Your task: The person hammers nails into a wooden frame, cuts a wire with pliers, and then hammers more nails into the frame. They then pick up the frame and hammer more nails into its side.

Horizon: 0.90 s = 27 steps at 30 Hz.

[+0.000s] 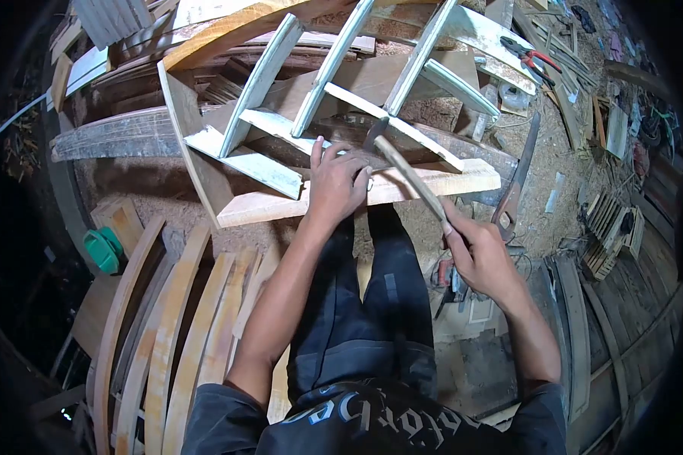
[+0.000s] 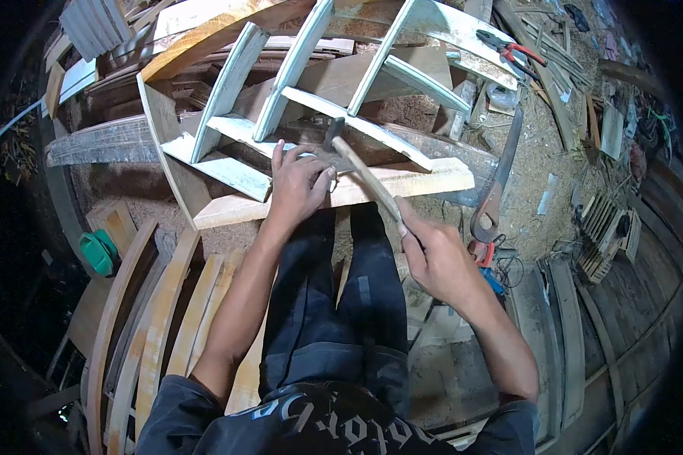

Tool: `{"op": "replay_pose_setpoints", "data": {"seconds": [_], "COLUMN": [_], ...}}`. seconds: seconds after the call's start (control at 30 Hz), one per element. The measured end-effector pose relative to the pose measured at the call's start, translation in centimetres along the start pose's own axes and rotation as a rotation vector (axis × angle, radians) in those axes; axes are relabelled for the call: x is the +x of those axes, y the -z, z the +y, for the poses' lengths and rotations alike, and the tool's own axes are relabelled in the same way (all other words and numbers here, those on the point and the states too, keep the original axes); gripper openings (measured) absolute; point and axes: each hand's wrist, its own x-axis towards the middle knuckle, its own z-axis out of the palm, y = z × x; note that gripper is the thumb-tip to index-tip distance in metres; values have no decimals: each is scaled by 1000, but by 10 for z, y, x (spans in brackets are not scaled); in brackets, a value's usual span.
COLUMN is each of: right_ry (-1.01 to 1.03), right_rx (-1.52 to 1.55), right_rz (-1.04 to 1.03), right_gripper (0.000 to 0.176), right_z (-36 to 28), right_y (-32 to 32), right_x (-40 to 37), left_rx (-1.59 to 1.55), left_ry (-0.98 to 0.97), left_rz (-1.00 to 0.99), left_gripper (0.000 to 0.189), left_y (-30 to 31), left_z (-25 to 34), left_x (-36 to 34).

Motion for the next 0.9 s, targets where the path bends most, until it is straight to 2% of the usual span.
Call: {"op": "replay_pose_setpoints", "data": {"seconds": [0.07, 0.13, 0.2, 0.23, 0.37, 0.5, 0.57, 0.67, 0.77, 0.87, 0.9], "right_ry": [-67, -36, -7, -43, -95, -161, -164, -143, -56, 0, -41], "right_rx": [89, 37, -20, -6, 92, 100, 128, 59, 85, 1, -4], "right_rz": [50, 6, -42, -26, 9, -40, 28, -58, 56, 14, -11], "right_gripper": [41, 41, 41, 42, 43, 42, 42, 42, 43, 43, 44], "right_z": [-1, 0, -2, -6, 0, 6, 6, -3, 3, 5, 4], "right_y": [-3, -1, 2, 2, -5, -4, -1, 7, -2, -5, -4], "right_x": [-1, 1, 1, 0, -3, -7, -6, -1, -2, -7, -7], "left_rx": [18, 39, 80, 118, 186, 165, 135, 118, 130, 117, 114], "left_ry": [-1, -15, -138, -157, -286, -325, -316, -335, -332, -342, -343], "left_rz": [-38, -71, -140, -236, -216, -157, -129, -112, -131, -123, -122], "left_gripper": [22, 28, 52, 74, 77, 73, 69, 68, 68, 67, 67], "left_y": [0, 6, 15, 19, 13, 5, 5, 6, 6, 6, 6], "left_z": [-2, -2, -2, -5, -22, -29, -28, -28, -29, -30, -30], "left_x": [-3, -2, -4, -4, -8, -9, -11, -10, -10, -10, -10]}}
